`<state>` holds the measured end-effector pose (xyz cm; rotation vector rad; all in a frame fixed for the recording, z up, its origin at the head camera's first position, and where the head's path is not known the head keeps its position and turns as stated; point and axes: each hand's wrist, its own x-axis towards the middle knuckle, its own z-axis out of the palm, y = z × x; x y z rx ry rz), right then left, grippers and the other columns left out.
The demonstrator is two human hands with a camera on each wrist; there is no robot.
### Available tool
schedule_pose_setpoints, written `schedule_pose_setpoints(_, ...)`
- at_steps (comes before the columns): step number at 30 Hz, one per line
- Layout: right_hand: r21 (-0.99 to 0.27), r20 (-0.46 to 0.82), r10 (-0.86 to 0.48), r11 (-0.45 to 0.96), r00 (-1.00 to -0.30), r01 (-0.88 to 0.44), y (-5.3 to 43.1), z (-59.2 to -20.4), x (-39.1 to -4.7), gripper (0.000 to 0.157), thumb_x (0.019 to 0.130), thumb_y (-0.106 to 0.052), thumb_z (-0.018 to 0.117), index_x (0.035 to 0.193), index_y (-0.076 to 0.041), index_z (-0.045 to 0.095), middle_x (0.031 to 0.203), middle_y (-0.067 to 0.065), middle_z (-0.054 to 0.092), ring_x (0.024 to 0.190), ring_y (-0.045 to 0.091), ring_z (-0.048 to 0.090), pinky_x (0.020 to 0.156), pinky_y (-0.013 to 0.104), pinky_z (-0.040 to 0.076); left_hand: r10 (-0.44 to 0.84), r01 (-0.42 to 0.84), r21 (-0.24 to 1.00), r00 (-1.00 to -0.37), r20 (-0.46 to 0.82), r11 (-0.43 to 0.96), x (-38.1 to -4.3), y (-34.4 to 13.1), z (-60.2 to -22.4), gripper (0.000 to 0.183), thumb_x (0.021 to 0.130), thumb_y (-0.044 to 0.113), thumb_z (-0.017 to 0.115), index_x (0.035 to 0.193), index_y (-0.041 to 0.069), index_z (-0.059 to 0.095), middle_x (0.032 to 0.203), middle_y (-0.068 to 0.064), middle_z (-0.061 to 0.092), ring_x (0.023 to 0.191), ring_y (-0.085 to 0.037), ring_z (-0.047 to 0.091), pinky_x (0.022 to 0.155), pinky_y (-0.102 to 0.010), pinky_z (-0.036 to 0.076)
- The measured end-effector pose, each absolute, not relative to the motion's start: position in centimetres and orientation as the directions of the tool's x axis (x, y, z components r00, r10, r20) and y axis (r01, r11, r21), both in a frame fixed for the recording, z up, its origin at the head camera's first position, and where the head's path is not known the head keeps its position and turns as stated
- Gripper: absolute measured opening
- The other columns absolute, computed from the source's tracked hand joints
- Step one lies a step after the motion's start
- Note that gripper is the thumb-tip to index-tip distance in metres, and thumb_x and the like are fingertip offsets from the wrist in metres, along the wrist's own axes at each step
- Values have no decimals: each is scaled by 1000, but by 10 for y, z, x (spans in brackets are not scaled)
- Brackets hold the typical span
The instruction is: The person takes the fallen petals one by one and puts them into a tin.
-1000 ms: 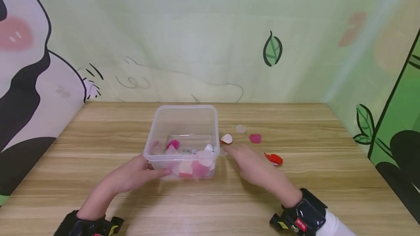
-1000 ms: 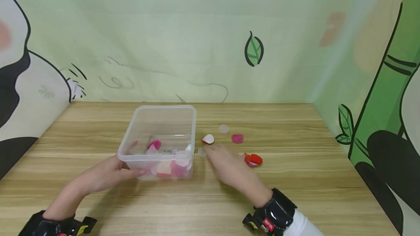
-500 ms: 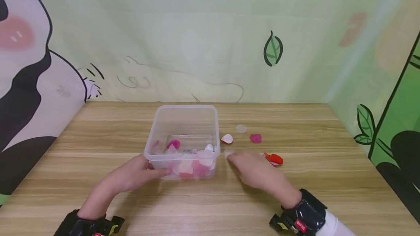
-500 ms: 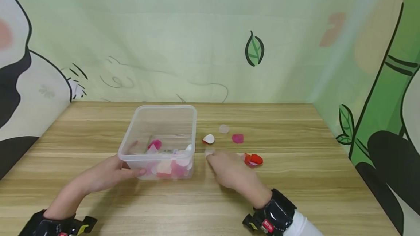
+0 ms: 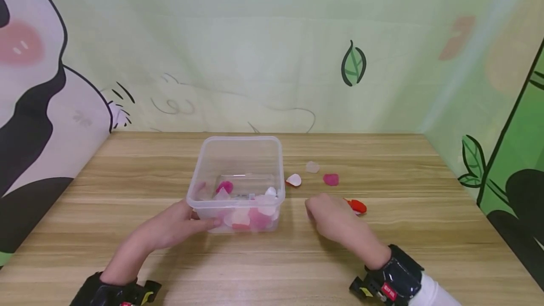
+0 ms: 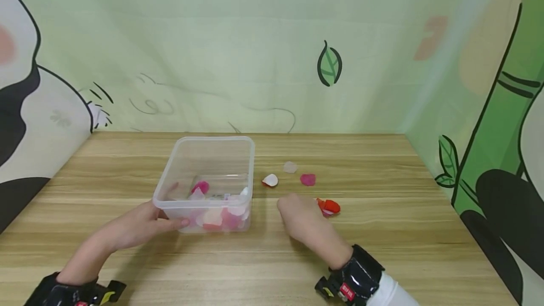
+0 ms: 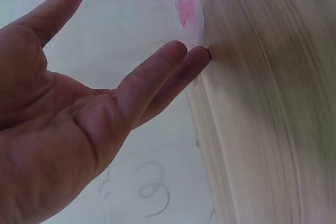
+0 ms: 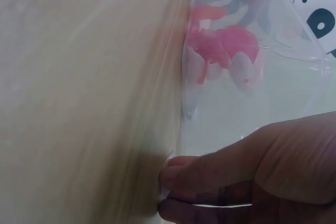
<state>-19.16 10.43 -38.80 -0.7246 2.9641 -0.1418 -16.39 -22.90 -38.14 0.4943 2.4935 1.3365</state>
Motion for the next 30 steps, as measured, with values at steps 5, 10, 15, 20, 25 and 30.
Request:
schedule_pose_setpoints(5,-135,-71,-471,878,-879,-460,106,-389,-193,29,84,8,62,67,-14,52,65,-3,46,63,16,47,55,28,40,415,159,842,-906,-83,516,-164,-230,-381,82,92,27,72,152,10,18,134,-12,49,111,-29,52,87,-33,42)
schedule_pose_setpoints(10,-115,-72,-477,876,-876,-468,107,-387,-193,30,83,6,62,66,-16,53,63,-4,46,61,15,47,52,28,39,410,148,835,-907,-100,531,-163,-230,-380,82,93,28,71,151,7,17,126,-12,55,105,-26,54,85,-33,44)
schedule_pose_setpoints(15,-163,-19,-488,863,-873,-479,106,-380,-195,19,86,2,66,75,-14,62,70,-6,54,66,13,52,58,27,44,400,145,824,-910,-106,548,-162,-230,-380,85,92,30,72,151,4,16,119,-9,59,101,-24,56,83,-32,44)
schedule_pose_setpoints(20,-265,201,-517,789,-832,-554,103,-374,-198,13,86,3,68,87,-10,71,83,-3,64,77,12,61,70,26,48,398,150,817,-911,-104,557,-163,-230,-381,86,92,31,72,151,3,16,117,-8,60,100,-24,57,83,-32,44)
schedule_pose_setpoints(25,-304,435,-480,719,-762,-625,103,-372,-198,13,85,2,73,88,-10,72,82,-8,59,72,8,56,65,19,45,410,148,835,-907,-99,530,-165,-230,-384,80,93,28,71,151,8,19,126,-9,55,110,-30,54,86,-31,44)
schedule_pose_setpoints(30,-327,575,-426,663,-698,-673,102,-366,-195,14,86,3,71,92,-9,70,86,-8,55,73,6,56,64,17,45,411,148,841,-907,-95,521,-166,-230,-385,80,93,26,71,152,9,19,129,-10,53,113,-32,53,88,-32,43)
